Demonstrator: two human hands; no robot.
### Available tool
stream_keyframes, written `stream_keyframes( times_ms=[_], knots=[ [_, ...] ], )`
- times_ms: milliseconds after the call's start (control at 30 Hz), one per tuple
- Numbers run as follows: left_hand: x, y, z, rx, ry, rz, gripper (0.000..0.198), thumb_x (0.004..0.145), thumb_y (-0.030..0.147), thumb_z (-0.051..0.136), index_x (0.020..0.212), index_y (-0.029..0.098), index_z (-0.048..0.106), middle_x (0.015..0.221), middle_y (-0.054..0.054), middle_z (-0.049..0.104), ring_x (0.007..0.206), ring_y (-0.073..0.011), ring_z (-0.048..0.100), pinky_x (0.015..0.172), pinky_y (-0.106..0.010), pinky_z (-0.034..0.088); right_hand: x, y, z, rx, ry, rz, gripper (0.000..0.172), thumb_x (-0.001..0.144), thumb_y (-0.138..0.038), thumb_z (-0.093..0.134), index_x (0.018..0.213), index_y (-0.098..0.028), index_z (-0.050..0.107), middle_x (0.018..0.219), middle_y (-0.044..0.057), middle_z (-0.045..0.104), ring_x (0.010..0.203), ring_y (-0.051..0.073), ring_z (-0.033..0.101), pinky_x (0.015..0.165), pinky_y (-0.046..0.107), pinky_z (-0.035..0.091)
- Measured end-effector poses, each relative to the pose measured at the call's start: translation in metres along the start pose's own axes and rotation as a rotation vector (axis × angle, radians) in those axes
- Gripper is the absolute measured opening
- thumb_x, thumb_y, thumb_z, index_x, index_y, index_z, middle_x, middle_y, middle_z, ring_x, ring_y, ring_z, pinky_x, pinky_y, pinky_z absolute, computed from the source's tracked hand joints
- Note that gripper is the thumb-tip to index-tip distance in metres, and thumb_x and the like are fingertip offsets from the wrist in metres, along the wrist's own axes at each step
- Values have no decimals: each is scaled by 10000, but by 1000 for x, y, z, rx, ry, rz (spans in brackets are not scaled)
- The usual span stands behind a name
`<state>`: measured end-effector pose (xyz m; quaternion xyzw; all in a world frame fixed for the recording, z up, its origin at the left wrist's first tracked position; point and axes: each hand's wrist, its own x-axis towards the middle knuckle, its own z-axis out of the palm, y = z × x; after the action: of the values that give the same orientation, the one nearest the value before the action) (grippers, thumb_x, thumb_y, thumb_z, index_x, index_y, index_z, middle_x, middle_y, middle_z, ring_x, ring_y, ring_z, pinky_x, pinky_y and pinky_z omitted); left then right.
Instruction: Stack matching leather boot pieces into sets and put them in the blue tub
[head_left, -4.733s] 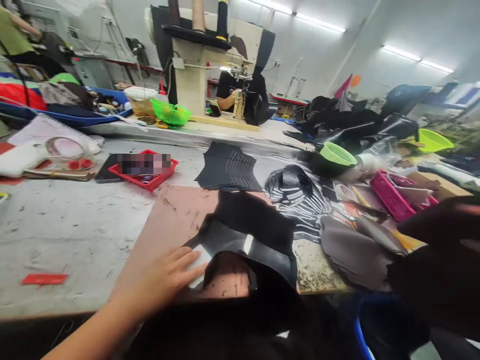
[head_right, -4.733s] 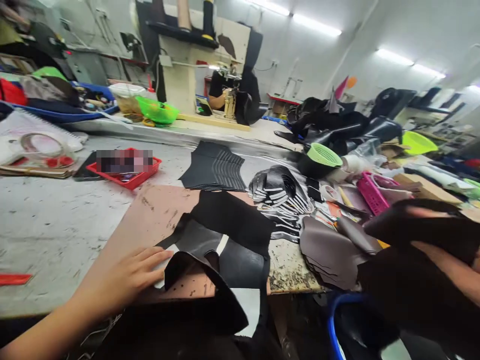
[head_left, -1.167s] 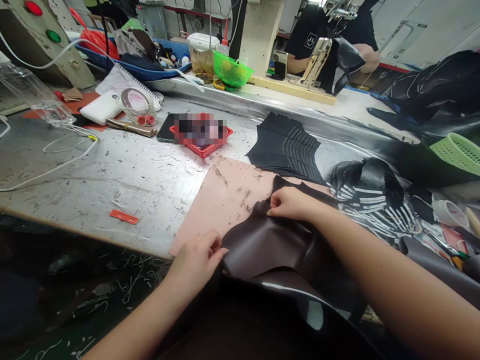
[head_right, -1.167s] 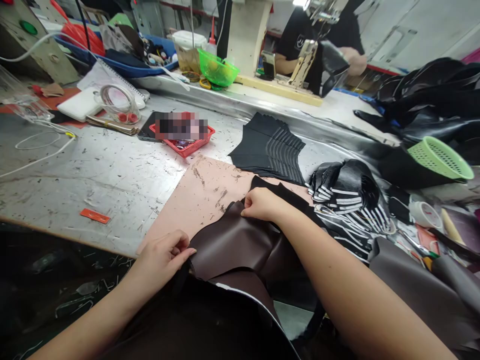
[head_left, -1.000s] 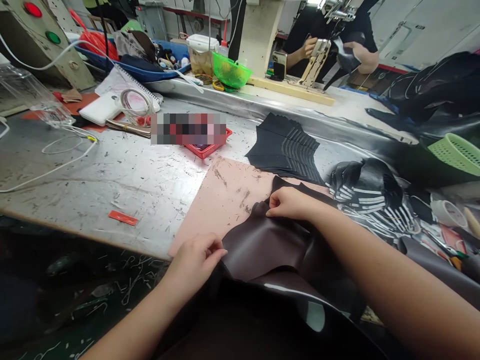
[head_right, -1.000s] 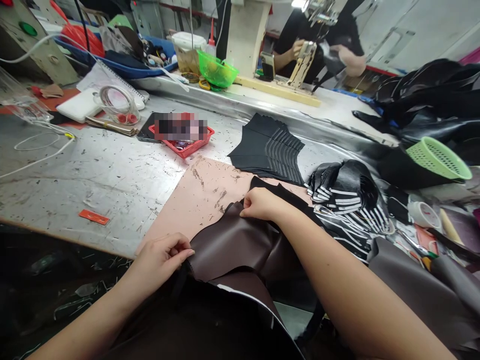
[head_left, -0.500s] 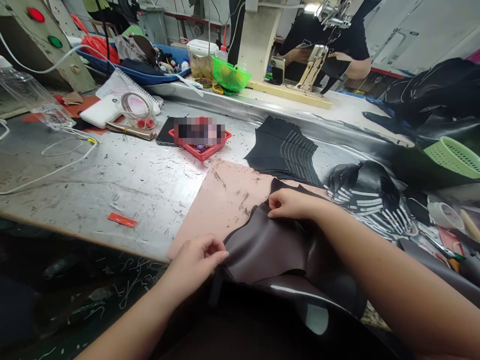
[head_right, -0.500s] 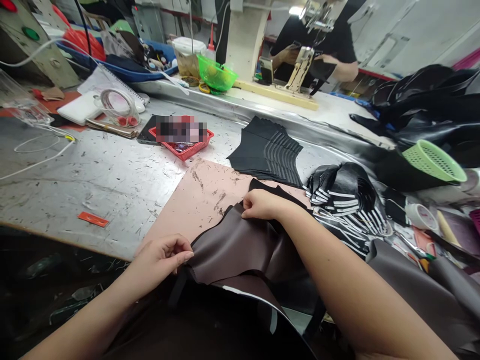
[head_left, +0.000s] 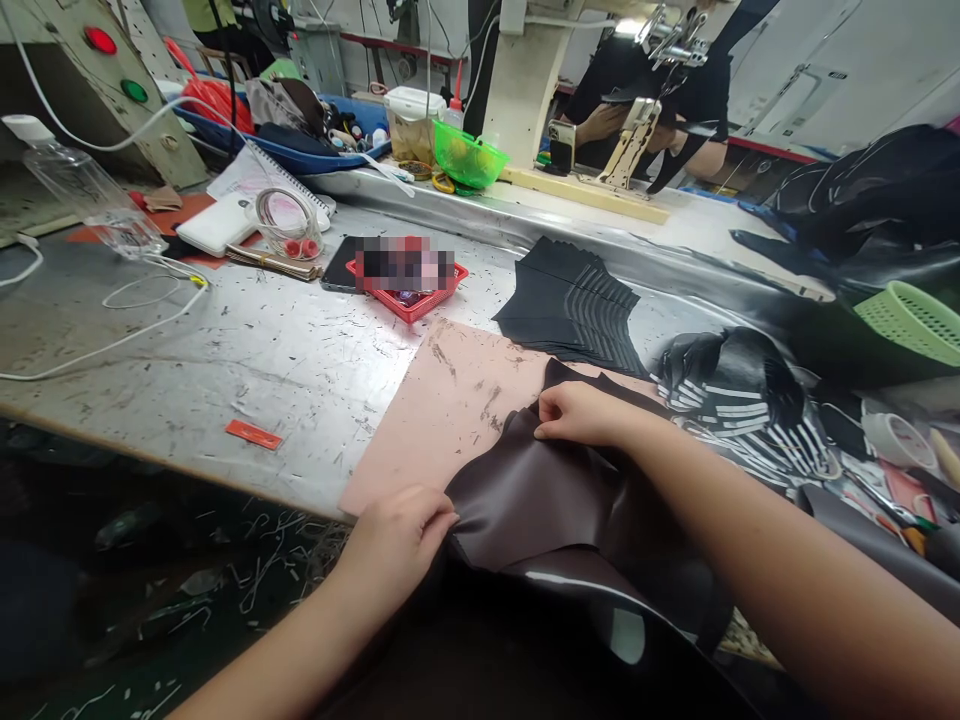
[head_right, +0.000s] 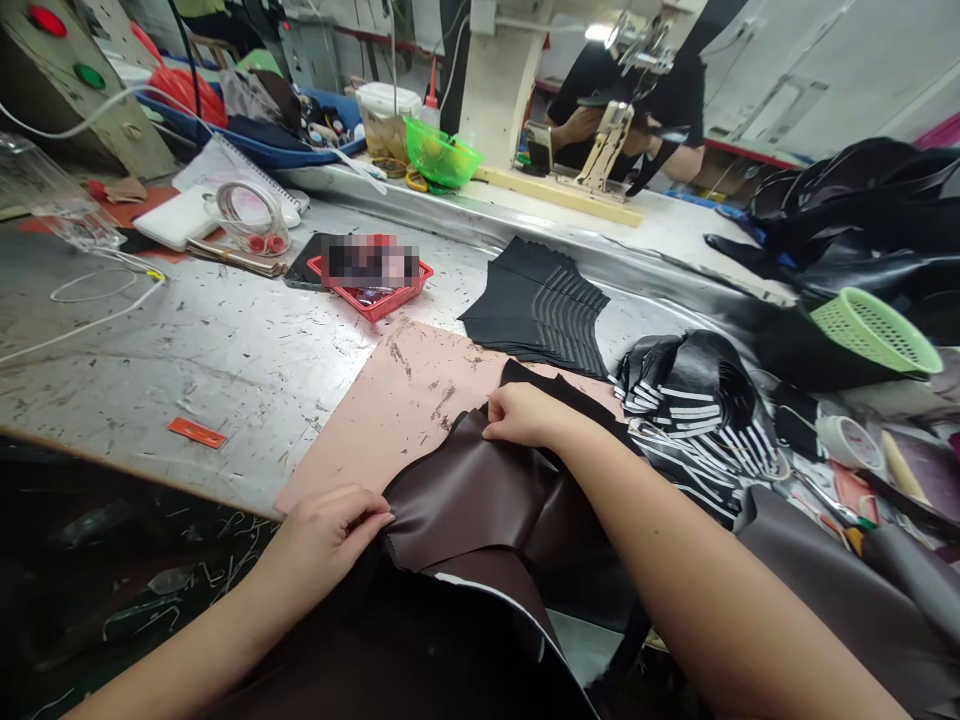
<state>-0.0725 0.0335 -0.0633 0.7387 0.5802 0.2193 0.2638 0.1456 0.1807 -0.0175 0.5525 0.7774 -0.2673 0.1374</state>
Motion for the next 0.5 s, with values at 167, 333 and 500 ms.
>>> stream_keyframes(
  times_ms=[167,333,500],
  knots=[
    [1,2,0,45,-1,9,151,825,162,490,758,190,622,747,9,659,694,-133,619,631,-223,465,1,-1,2,-12,24,3,142,667,-248,643,607,-192,527,649,-8,588,650,135,549,527,203,365],
    [1,0,1,312,35,179,250,861,181,405,720,181,612,700,-22,612,618,-142,569,551,-239,432,2,-4,2,-36,36,11,128,660,-249,644,606,-194,542,666,3,602,668,144,560,529,207,367],
    [18,1,-10,459,-47,614,212,755,54,408,763,164,589,1110,-107,604,1046,-251,533,843,-368,424,7,-3,3,-77,58,12,136,633,-275,675,669,-200,567,732,17,619,731,169,571,541,219,364]
  ],
)
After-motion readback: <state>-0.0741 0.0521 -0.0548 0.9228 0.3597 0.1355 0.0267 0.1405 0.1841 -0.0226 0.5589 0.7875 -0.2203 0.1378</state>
